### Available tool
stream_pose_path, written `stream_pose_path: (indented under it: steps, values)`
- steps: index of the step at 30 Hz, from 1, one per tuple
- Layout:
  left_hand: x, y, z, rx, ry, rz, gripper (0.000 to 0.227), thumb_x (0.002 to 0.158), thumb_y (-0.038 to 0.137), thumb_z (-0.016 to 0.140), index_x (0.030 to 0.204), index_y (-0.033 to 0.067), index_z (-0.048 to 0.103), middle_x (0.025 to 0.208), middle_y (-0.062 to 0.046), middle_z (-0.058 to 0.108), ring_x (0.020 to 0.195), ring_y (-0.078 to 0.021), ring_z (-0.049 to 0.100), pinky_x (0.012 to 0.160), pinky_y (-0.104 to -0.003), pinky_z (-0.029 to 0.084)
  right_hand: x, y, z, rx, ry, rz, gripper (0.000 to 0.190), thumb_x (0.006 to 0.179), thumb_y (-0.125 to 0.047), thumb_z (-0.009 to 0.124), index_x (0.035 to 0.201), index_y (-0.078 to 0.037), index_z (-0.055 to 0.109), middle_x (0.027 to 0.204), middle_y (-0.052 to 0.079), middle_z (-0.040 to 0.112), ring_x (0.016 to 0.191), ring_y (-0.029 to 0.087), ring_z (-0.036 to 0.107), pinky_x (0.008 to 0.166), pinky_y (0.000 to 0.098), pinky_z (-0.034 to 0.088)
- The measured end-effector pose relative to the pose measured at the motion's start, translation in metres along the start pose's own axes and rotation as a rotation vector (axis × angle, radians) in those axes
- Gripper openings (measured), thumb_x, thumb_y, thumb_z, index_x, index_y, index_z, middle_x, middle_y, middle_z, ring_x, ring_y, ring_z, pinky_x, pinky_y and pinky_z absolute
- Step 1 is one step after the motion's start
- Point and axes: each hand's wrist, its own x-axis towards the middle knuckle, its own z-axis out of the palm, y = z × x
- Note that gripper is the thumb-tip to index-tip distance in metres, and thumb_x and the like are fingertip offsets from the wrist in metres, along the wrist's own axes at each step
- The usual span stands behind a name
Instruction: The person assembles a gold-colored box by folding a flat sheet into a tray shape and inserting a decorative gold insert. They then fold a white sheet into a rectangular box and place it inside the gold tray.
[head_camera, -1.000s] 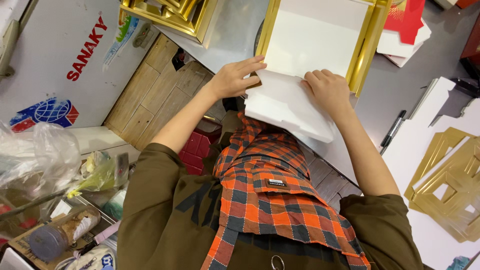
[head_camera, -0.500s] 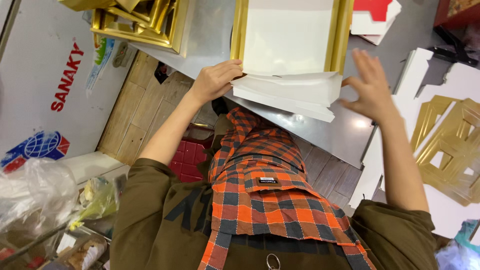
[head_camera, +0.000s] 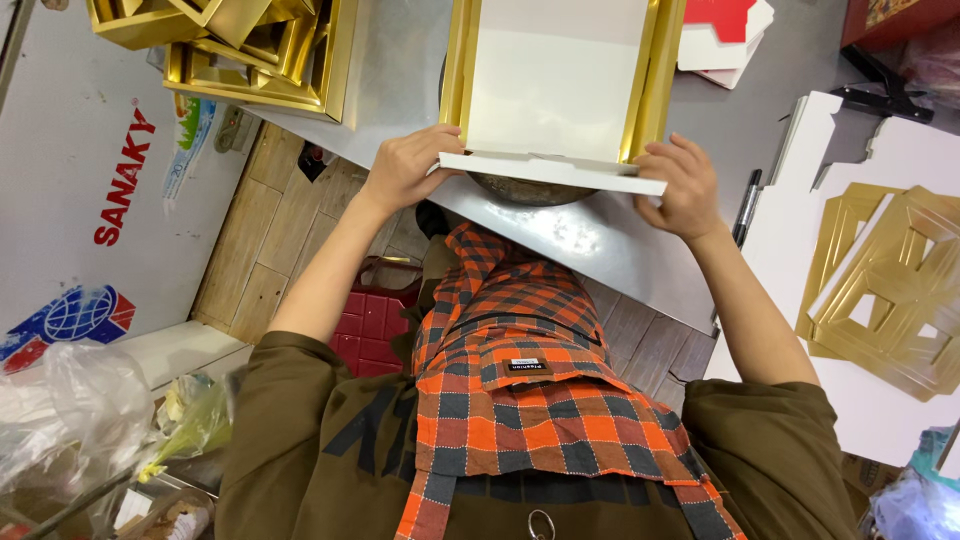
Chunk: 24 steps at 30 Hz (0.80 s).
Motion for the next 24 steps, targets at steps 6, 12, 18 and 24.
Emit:
stream_pose_path:
  steps: [6,12,18,24]
  values:
    - [0.014,0.002,0.025,-0.09,-0.112,-0.167,0.056,0.085,0.033,0.088,0.125,0.003,0.063,0.093,-0.009,0.079,0.102,-0.0283,0.068,0.104,-0.05,0.04,-0.005,0.012,0.032,0.65,0.316,0.696,0.065,0.103,-0.013,0.082,0.152,-0.009,0.039,0.131,0.011,0.066,0.128,0.021,0.061,0.115,0.0376,0.044]
    - [0.042,0.029,0.093,-0.163,-0.218,-0.029,0.062,0.09,0.044,0.083,0.131,0.0032,0.06,0.087,-0.009,0.078,0.098,-0.0298,0.07,0.104,-0.047,0.041,0.023,0.015,0.081,1.054,0.558,0.799,0.094,0.113,-0.015,0.069,0.169,-0.013,-0.006,0.178,0.009,-0.01,0.167,0.026,0.007,0.138,0.0416,0.015]
    - [0.071,0.068,0.123,-0.503,-0.635,-0.185,0.072,0.089,0.033,0.075,0.147,0.0034,0.044,0.118,-0.014,0.072,0.11,-0.036,0.067,0.096,-0.046,0.049,0.052,0.013,0.091,1.195,0.572,0.908,0.071,0.117,-0.016,0.052,0.171,-0.008,0.007,0.18,0.013,0.007,0.165,0.026,0.015,0.134,0.0373,0.021]
    - [0.096,-0.004,0.134,-0.273,-0.584,0.045,0.1,0.08,0.066,0.076,0.147,-0.0002,0.045,0.154,-0.03,0.038,0.146,-0.0475,0.026,0.118,-0.058,0.024,0.073,0.032,0.083,1.032,0.217,0.79,0.08,0.108,-0.008,0.061,0.168,-0.004,0.009,0.178,0.017,0.015,0.164,0.027,0.022,0.133,0.0375,0.024]
